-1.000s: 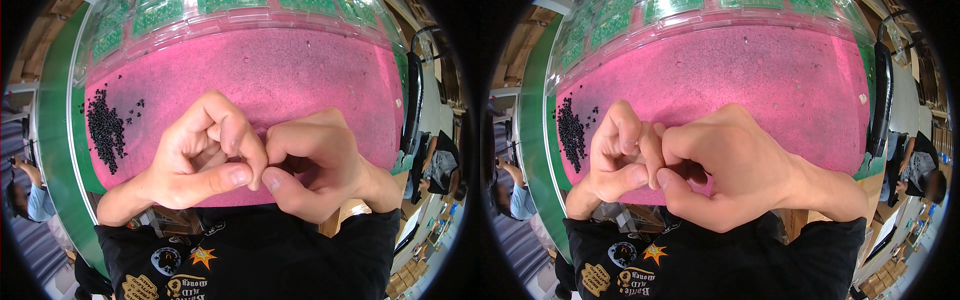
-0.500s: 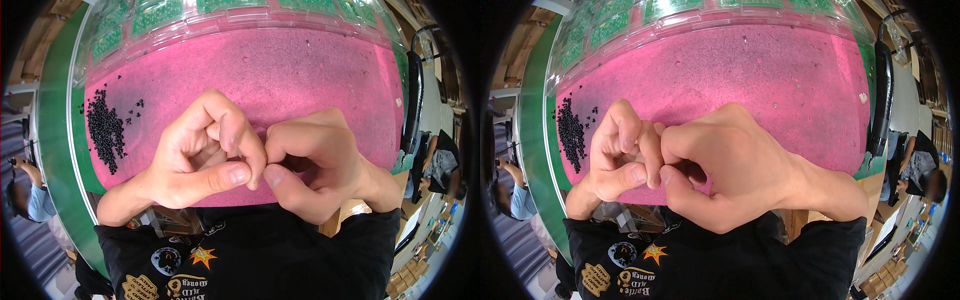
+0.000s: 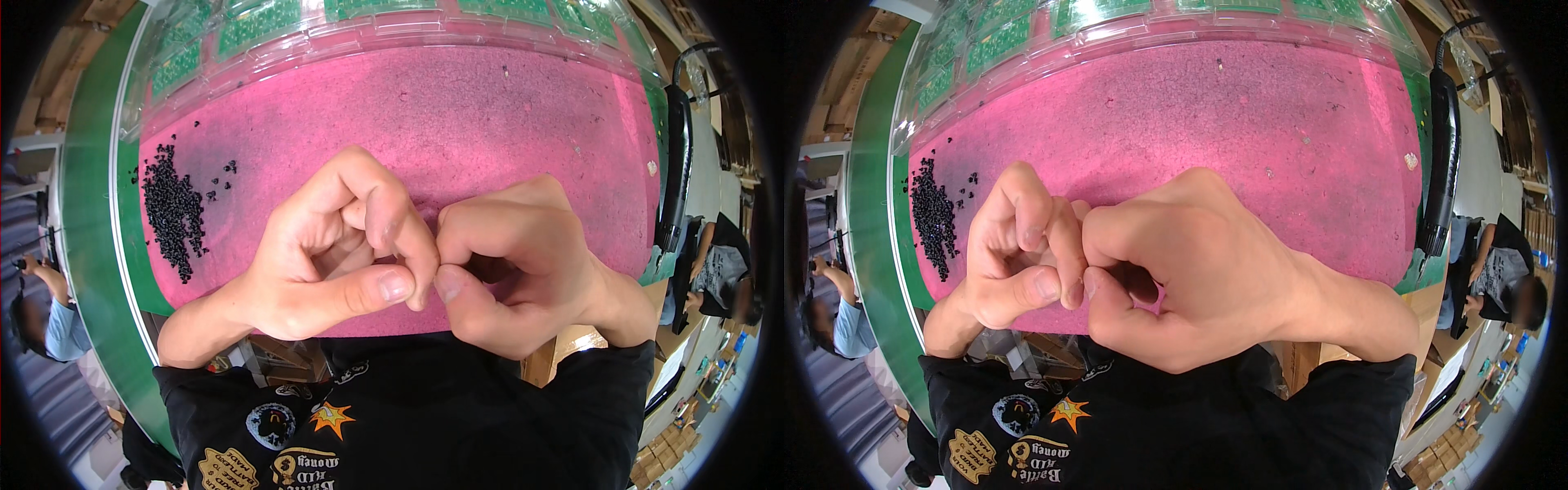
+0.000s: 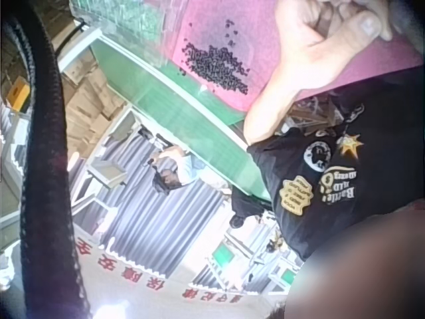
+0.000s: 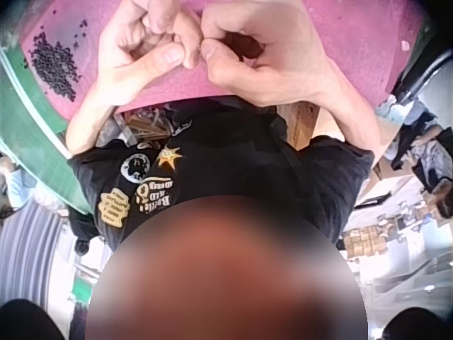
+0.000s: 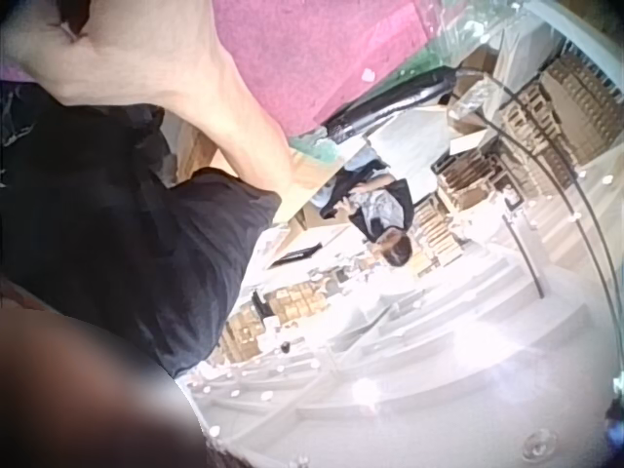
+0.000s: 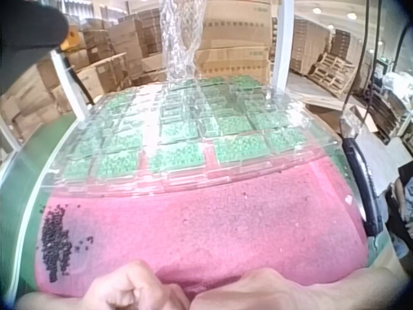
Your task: Assembling circuit boards into plastic housings and securing them with an electric screwdriver.
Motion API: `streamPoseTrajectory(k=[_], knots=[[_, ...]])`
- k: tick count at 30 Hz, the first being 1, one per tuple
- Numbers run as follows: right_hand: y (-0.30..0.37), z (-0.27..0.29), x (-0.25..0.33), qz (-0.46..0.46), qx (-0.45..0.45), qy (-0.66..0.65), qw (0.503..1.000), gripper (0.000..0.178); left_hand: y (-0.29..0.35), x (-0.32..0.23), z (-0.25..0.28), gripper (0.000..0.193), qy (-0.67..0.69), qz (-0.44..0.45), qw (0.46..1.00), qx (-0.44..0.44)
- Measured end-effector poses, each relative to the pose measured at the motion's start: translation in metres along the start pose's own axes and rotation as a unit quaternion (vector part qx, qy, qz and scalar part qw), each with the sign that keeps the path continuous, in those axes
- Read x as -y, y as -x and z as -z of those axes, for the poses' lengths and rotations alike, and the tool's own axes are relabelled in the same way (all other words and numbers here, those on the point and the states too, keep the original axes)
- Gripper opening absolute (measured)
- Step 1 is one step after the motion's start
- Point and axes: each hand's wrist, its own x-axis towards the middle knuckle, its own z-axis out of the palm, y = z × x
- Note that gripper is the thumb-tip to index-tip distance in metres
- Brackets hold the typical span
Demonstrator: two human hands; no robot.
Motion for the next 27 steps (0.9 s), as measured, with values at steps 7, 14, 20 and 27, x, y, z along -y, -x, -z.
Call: streamPoseTrajectory(k=[7,14,20,27], knots=[[0.0003,-0.0014,0.0002,-0.007,0.011,-0.05,0.999,0.011,0.0017,0.0027,0.0029,0.024,0.0,-0.015,1.0,0.021],[0.0005,0.0005,0.0006,0.006,0.015,-0.023,1.0,0.012,0.0019,0.0004,0.0002,0.025,0.015,0.003,1.0,0.004],[-0.0001,0.0006,0.0011,0.009,0.011,-0.028,1.0,0.011,0.0015,0.0002,0.0004,0.025,0.017,0.003,1.0,0.007],[-0.0004,0.0022,0.0013,0.006,0.021,-0.045,0.999,0.009,-0.0008,0.0012,0.0032,0.025,-0.012,-0.015,0.999,0.031]])
